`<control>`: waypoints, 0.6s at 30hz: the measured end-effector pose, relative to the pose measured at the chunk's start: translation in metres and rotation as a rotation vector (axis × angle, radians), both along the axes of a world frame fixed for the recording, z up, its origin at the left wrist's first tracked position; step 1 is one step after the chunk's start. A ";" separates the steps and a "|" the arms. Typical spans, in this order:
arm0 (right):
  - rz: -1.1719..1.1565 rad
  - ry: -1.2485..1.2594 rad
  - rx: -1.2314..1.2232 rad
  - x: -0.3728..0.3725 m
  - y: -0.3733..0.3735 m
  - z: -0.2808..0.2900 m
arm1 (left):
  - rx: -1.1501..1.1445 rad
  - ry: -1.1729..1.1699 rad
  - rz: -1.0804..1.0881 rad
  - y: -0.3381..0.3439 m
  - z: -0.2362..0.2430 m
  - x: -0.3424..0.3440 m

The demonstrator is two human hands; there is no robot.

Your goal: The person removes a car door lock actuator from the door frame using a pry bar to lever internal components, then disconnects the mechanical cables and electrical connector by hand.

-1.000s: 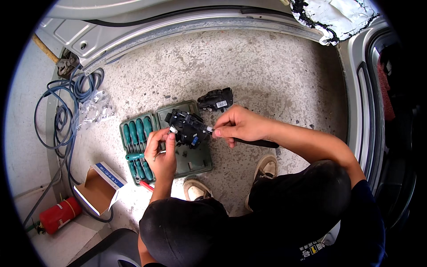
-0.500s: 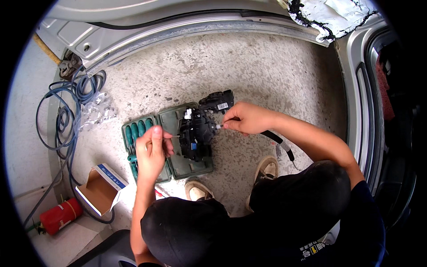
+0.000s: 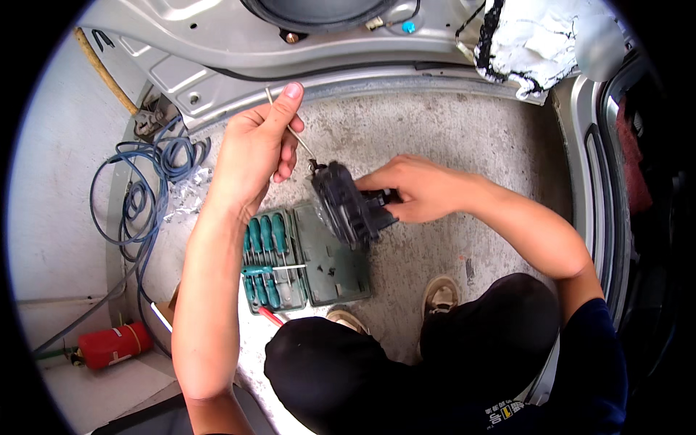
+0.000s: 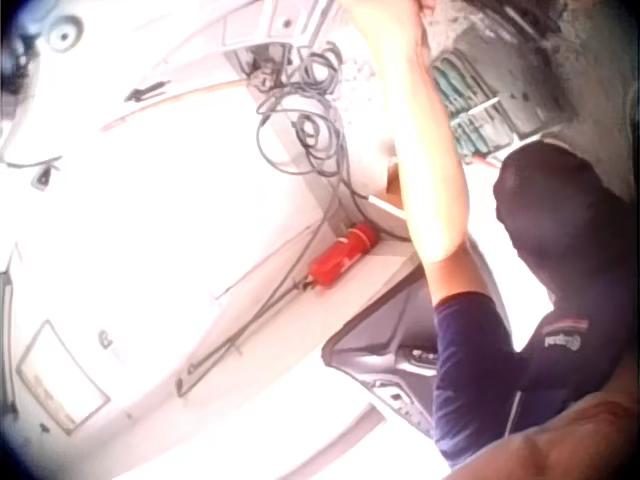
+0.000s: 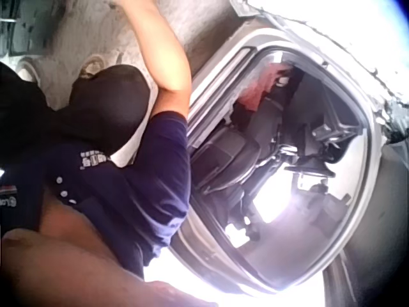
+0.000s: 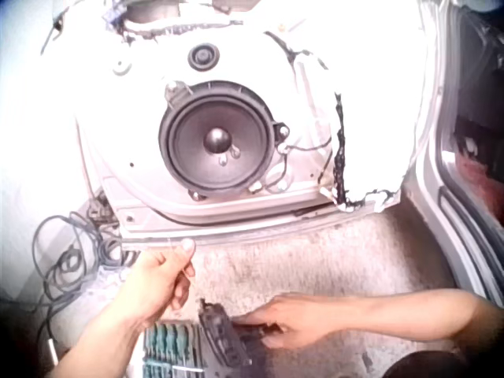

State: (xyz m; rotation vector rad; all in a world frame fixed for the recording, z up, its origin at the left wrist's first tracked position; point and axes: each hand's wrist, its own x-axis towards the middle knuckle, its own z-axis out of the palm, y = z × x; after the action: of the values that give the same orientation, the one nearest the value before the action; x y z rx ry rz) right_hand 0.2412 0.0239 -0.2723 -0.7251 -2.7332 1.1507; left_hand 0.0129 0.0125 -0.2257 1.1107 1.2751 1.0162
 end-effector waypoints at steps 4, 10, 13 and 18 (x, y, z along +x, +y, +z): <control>-0.019 0.189 -0.344 0.017 0.004 0.013 | -0.003 -0.175 -0.042 0.020 0.008 0.007; -0.005 0.402 -0.453 0.041 0.017 0.035 | 0.086 -0.302 -0.080 0.036 0.030 0.032; 0.140 0.442 -0.298 0.049 0.026 0.064 | 0.219 -0.155 -0.061 0.033 0.062 0.035; 0.199 0.474 -0.415 0.047 0.042 0.154 | 0.394 -0.048 -0.049 0.039 0.143 0.024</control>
State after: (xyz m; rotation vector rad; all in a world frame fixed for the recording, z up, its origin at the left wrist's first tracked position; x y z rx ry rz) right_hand 0.2878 0.0664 -0.1179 -0.1670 -2.2286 1.7042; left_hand 0.0366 0.0520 -0.0825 1.3980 1.0280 1.2839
